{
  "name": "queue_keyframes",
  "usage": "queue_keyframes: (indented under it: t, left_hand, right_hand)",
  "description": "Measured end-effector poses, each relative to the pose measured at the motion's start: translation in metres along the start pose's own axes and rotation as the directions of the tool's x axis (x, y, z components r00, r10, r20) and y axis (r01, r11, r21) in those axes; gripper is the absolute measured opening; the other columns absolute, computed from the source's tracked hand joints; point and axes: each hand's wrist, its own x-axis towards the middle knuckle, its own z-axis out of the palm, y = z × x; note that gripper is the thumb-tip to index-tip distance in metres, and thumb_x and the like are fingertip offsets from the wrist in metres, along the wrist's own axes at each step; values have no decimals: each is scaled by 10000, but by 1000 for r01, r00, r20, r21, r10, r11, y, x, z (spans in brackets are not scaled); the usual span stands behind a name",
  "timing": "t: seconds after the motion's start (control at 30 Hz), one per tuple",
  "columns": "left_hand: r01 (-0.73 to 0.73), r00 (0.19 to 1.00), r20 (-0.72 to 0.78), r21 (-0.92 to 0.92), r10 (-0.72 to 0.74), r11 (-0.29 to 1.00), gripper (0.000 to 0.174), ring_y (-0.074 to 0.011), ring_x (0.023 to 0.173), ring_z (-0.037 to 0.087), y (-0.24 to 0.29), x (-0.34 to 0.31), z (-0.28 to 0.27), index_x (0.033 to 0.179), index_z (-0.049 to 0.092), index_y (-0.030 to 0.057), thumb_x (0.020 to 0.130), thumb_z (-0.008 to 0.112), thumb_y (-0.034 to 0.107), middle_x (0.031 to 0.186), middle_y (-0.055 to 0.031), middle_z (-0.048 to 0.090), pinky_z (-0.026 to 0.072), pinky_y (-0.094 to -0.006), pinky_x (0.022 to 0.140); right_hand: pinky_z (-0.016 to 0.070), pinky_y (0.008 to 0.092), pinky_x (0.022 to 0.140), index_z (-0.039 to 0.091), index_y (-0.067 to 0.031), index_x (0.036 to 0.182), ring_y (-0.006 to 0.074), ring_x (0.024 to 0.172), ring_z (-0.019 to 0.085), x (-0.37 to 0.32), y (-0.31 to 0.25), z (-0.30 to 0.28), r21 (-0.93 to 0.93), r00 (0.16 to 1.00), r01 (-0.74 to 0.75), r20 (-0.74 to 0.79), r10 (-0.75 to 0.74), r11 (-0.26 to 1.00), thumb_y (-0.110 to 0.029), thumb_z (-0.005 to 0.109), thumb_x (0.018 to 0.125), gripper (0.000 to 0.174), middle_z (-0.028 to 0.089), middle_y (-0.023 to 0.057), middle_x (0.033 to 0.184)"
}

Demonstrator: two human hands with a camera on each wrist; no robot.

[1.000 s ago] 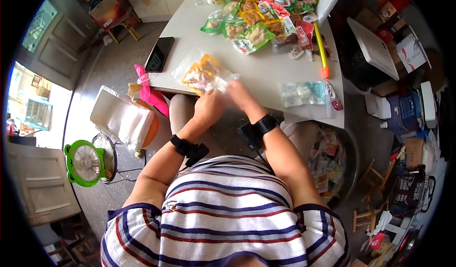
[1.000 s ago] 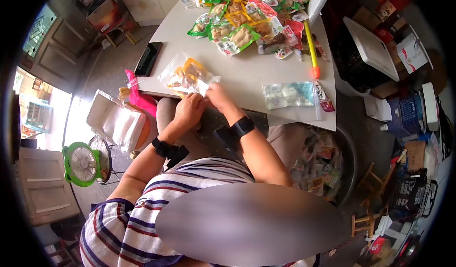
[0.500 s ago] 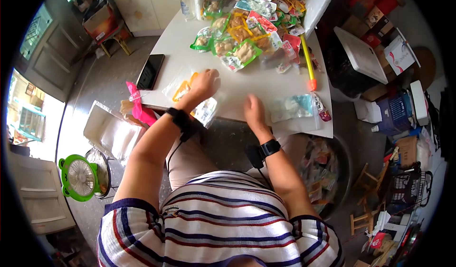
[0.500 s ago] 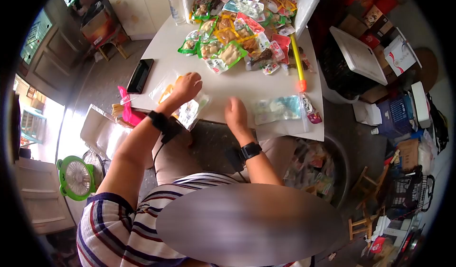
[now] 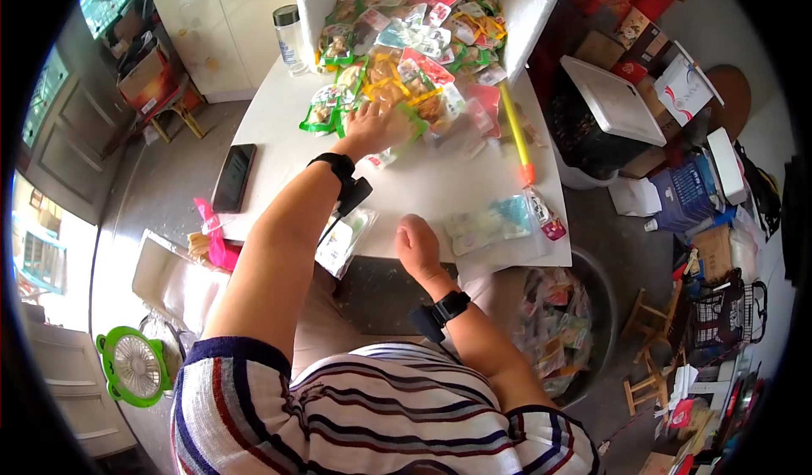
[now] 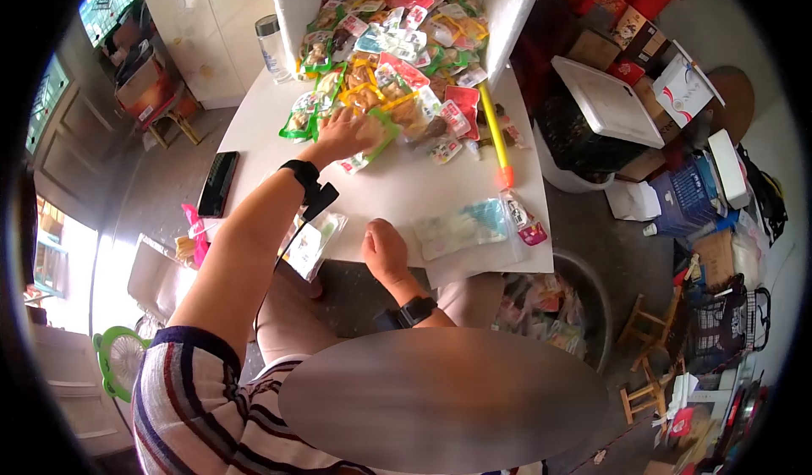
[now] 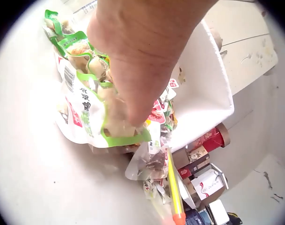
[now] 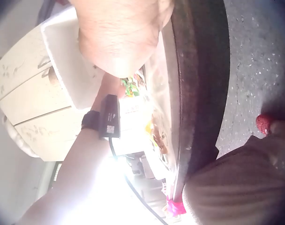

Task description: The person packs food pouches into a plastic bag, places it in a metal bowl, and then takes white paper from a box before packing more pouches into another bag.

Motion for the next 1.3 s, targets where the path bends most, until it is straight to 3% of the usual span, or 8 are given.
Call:
queue_keyframes:
  t: [0.33, 0.57, 0.8, 0.83, 1.03, 1.13, 1.23, 1.3]
  left_hand:
    - [167, 968, 230, -273, -105, 948, 383, -301, 798, 551, -16, 20, -5, 987, 514, 62, 730, 481, 345, 902, -152, 565, 430, -369, 702]
    - [488, 849, 289, -752, -443, 443, 540, -276, 826, 556, -27, 45, -1, 1057, 446, 0, 588, 625, 199, 879, -182, 563, 442, -333, 686]
    - [435, 869, -176, -174, -463, 883, 577, -296, 887, 533, -34, 63, 16, 1086, 432, 56, 589, 589, 303, 956, -161, 554, 436, -352, 705]
    - [463, 885, 175, -417, -431, 782, 557, -301, 875, 539, -47, 71, 18, 1072, 461, 84, 599, 572, 357, 945, -153, 564, 435, -342, 707]
    - [66, 998, 48, -485, -49, 872, 364, -246, 705, 561, -79, 83, 28, 917, 524, 46, 621, 595, 246, 744, -123, 579, 445, -286, 613]
    - [-71, 997, -77, -764, 19, 641, 210, -183, 636, 516, -76, 68, 27, 817, 510, 35, 636, 580, 116, 691, -50, 516, 428, -274, 569]
    - [434, 870, 389, -896, -304, 95, 207, -164, 714, 508, -53, 61, -9, 833, 498, 36, 642, 576, 54, 810, -47, 500, 430, -262, 608]
    - [312, 918, 230, -922, -323, 231, 198, -163, 709, 509, -48, 49, -21, 841, 488, 17, 658, 559, 44, 811, -64, 501, 434, -262, 609]
  right_hand:
    - [425, 359, 609, 465, -15, 775, 317, 696, 507, 4, -5, -3, 85, 998, -63, 11, 62, 994, -11, 485, 676, 101, 514, 137, 745]
    - [434, 355, 626, 473, -17, 785, 313, 715, 516, 4, -5, -5, 95, 999, -20, -33, 23, 995, -19, 485, 683, 103, 530, 134, 780]
    - [439, 358, 611, 475, -21, 789, 305, 712, 520, 3, -4, -5, 97, 999, -38, -34, 42, 995, -23, 485, 688, 101, 531, 134, 789]
    - [439, 358, 610, 475, -22, 788, 305, 710, 520, 3, -4, -5, 93, 998, -37, -37, 41, 995, -22, 486, 687, 102, 531, 133, 787]
    - [441, 353, 605, 474, -27, 782, 304, 705, 521, 2, -3, -3, 93, 999, -27, -44, 31, 995, -14, 491, 678, 106, 531, 128, 772]
    - [441, 350, 603, 474, -29, 777, 301, 704, 521, 2, -2, -2, 104, 999, -30, -42, 34, 994, -11, 492, 675, 105, 531, 126, 769]
    - [441, 349, 605, 474, -29, 776, 300, 705, 522, 1, -1, -2, 106, 997, -1, -78, 10, 994, -10, 489, 675, 103, 531, 126, 770]
    - [439, 351, 611, 476, -27, 777, 301, 708, 521, 1, -1, -1, 101, 996, -4, -83, 13, 995, -12, 486, 677, 102, 532, 126, 771]
